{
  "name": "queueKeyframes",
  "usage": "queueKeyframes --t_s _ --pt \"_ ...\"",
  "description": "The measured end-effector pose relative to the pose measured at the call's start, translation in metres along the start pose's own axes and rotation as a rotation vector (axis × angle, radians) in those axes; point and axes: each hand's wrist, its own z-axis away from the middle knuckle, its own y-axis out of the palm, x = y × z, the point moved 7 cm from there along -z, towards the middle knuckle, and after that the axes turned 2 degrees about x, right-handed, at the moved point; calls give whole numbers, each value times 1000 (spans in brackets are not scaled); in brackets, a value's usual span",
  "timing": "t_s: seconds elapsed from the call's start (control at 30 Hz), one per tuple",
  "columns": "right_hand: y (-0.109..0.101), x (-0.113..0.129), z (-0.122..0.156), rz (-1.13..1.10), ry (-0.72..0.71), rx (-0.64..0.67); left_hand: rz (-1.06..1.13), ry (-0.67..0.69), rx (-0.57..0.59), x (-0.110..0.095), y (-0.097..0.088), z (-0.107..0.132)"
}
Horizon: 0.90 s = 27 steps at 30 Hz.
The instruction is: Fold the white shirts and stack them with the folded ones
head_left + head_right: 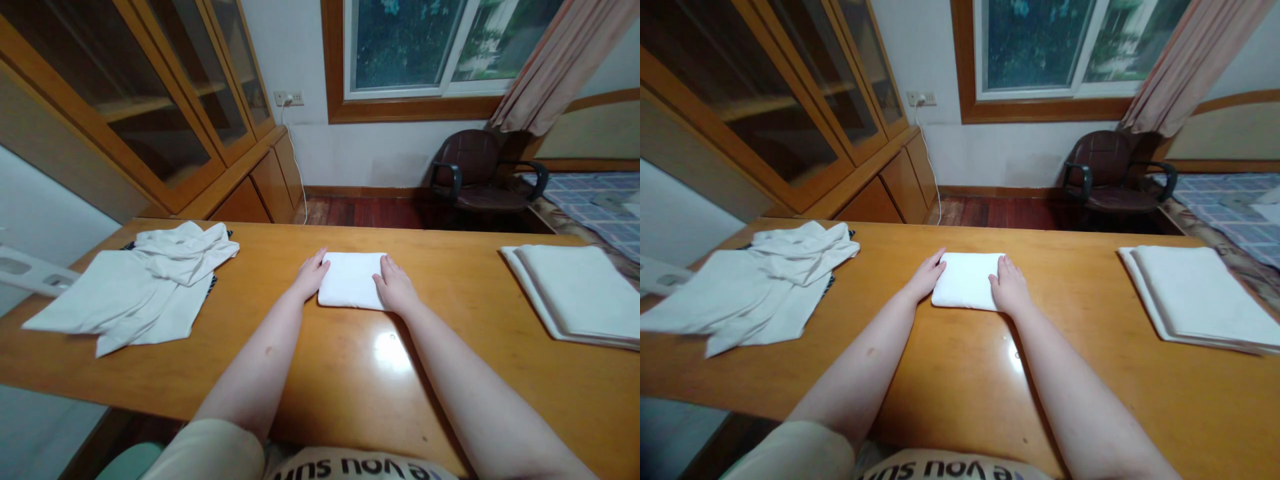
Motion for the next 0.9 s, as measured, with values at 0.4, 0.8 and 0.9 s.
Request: queueKeyframes --t_s 0.4,0.8,0.9 --pt "-13 36 11 173 -248 -43 -223 369 -222 -53 -32 50" --pt "-3 57 30 181 -380 200 -458 446 332 -73 32 64" --pt "-5 64 32 218 -384 171 -384 440 285 -72 27 60"
